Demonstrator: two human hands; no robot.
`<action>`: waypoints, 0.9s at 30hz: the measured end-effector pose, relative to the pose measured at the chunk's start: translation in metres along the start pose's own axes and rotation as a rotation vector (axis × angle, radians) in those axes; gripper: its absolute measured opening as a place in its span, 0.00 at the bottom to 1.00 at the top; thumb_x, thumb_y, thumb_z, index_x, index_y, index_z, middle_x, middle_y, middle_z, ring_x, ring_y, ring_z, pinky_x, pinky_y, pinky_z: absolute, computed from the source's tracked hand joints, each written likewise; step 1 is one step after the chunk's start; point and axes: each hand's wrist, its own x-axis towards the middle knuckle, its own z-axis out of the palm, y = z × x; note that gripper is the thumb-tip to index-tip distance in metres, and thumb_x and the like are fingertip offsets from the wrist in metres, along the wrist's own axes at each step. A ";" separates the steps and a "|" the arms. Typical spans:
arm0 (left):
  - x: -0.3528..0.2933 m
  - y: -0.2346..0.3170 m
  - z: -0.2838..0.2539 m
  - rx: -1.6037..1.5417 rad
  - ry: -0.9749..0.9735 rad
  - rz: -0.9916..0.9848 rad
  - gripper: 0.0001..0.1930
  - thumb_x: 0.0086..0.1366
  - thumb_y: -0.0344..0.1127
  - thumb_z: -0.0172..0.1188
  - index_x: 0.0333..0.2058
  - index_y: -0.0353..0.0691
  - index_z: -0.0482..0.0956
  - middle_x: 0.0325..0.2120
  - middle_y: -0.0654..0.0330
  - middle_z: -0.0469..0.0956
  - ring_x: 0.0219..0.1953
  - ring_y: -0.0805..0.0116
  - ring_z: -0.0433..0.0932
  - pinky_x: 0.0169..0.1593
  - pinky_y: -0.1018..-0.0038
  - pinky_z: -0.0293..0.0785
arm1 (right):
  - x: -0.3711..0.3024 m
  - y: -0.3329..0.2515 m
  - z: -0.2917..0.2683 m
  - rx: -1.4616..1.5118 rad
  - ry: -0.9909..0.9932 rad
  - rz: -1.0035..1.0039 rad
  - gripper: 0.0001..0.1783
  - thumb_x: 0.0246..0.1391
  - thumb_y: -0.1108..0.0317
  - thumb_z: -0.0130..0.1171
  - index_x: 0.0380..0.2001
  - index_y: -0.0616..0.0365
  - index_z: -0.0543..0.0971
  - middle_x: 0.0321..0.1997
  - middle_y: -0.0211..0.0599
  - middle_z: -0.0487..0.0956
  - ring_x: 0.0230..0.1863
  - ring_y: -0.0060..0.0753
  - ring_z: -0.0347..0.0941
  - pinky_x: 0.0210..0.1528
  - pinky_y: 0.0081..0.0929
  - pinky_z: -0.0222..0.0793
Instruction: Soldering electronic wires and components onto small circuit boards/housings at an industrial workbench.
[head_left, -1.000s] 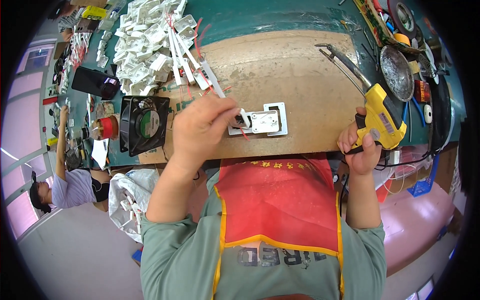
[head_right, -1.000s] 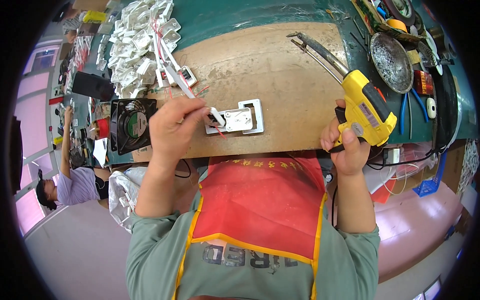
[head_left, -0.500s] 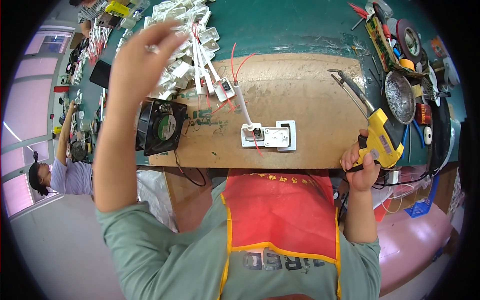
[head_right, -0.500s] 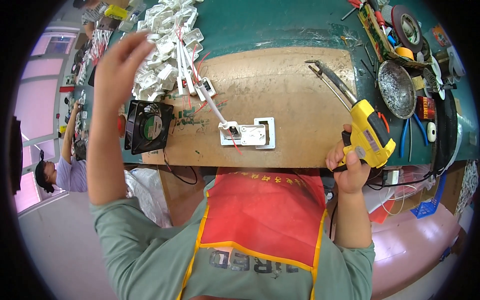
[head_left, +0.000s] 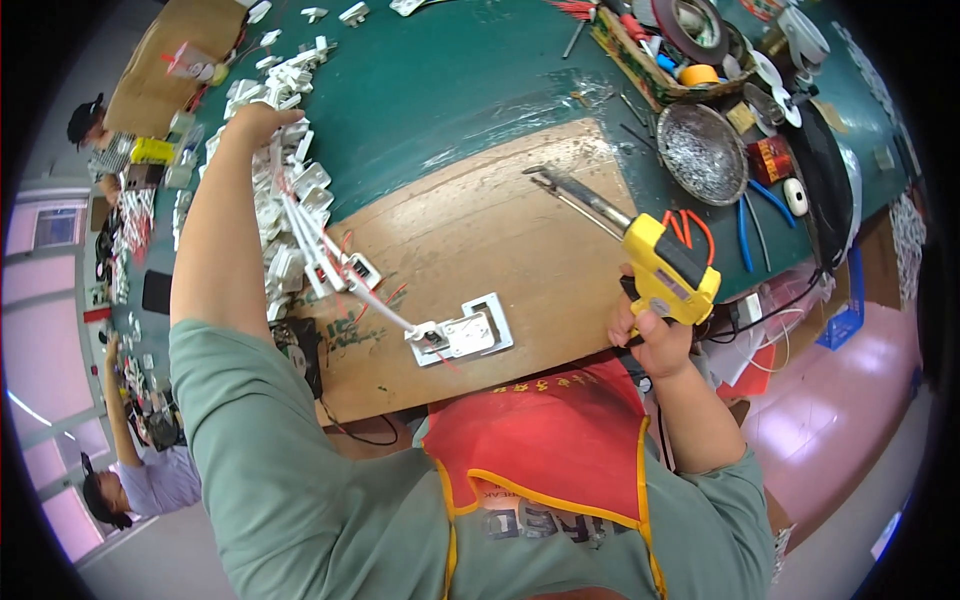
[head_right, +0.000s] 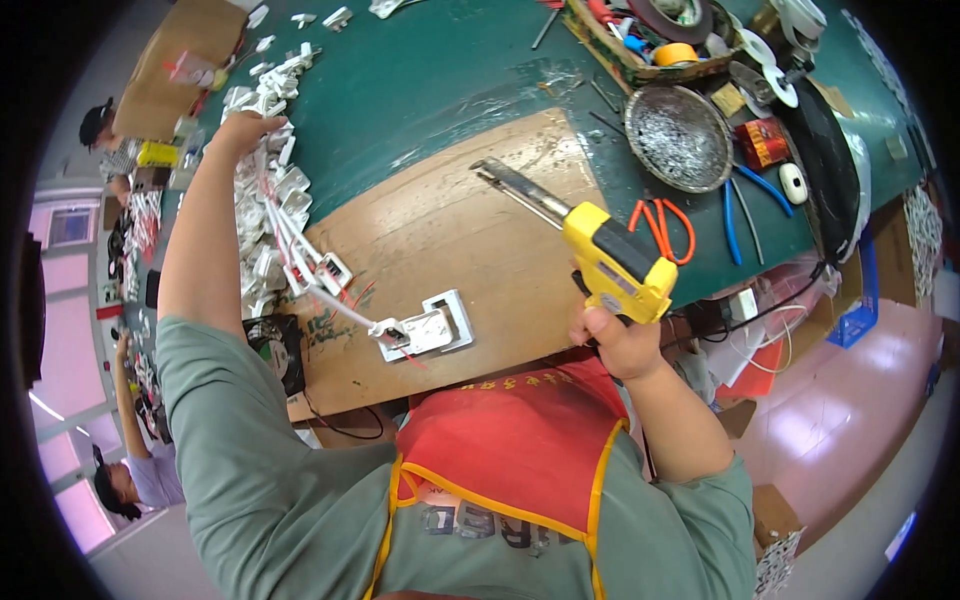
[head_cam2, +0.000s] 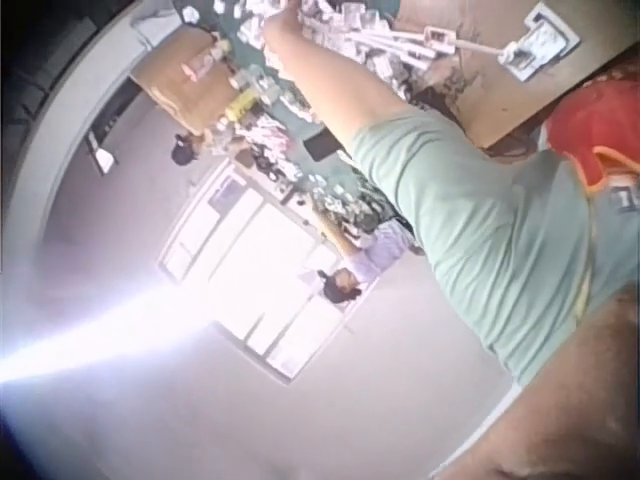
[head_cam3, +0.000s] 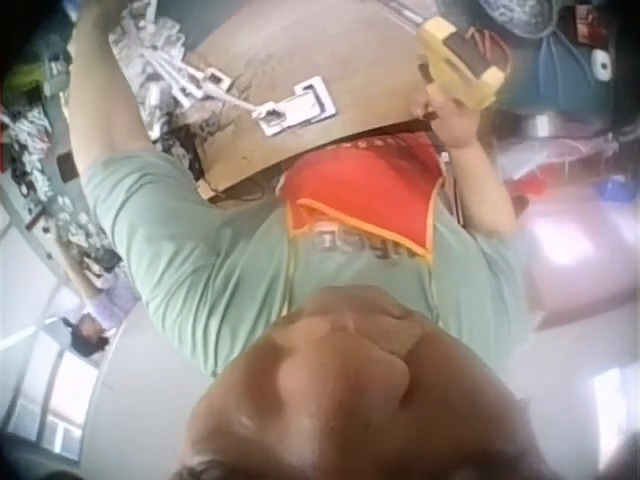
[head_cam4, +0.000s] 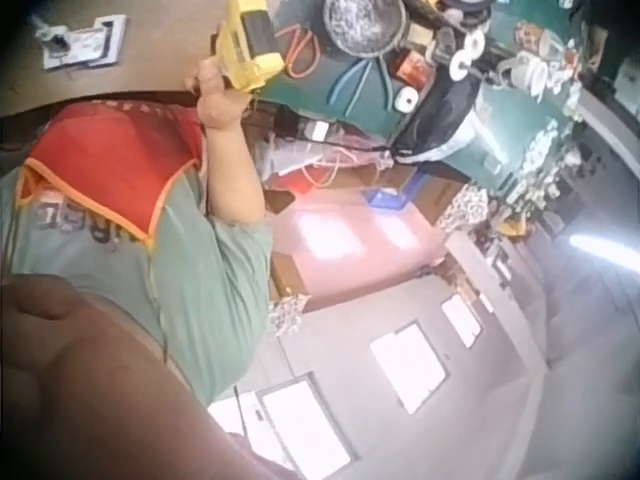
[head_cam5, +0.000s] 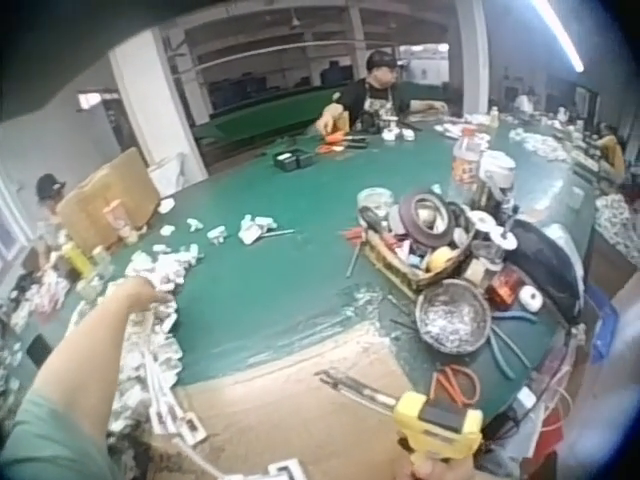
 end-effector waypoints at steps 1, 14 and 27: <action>-0.015 0.017 -0.003 -0.021 0.010 -0.043 0.36 0.50 0.65 0.69 0.45 0.37 0.84 0.39 0.49 0.84 0.39 0.57 0.83 0.46 0.63 0.76 | 0.000 0.000 0.001 0.001 0.008 -0.005 0.40 0.53 0.53 0.69 0.62 0.64 0.64 0.23 0.31 0.70 0.20 0.27 0.67 0.25 0.27 0.65; -0.084 0.130 0.006 -0.006 0.227 0.522 0.27 0.51 0.50 0.70 0.47 0.40 0.83 0.46 0.46 0.81 0.48 0.51 0.80 0.53 0.63 0.75 | 0.005 -0.001 0.001 0.028 -0.033 -0.065 0.39 0.53 0.53 0.67 0.61 0.64 0.65 0.23 0.31 0.69 0.20 0.25 0.66 0.25 0.25 0.64; -0.210 0.142 -0.024 -0.634 -0.053 0.817 0.18 0.67 0.42 0.62 0.52 0.41 0.81 0.52 0.59 0.79 0.54 0.69 0.76 0.61 0.71 0.69 | 0.004 -0.001 0.007 0.015 0.018 -0.161 0.36 0.56 0.51 0.62 0.61 0.62 0.65 0.22 0.29 0.68 0.18 0.24 0.64 0.23 0.25 0.62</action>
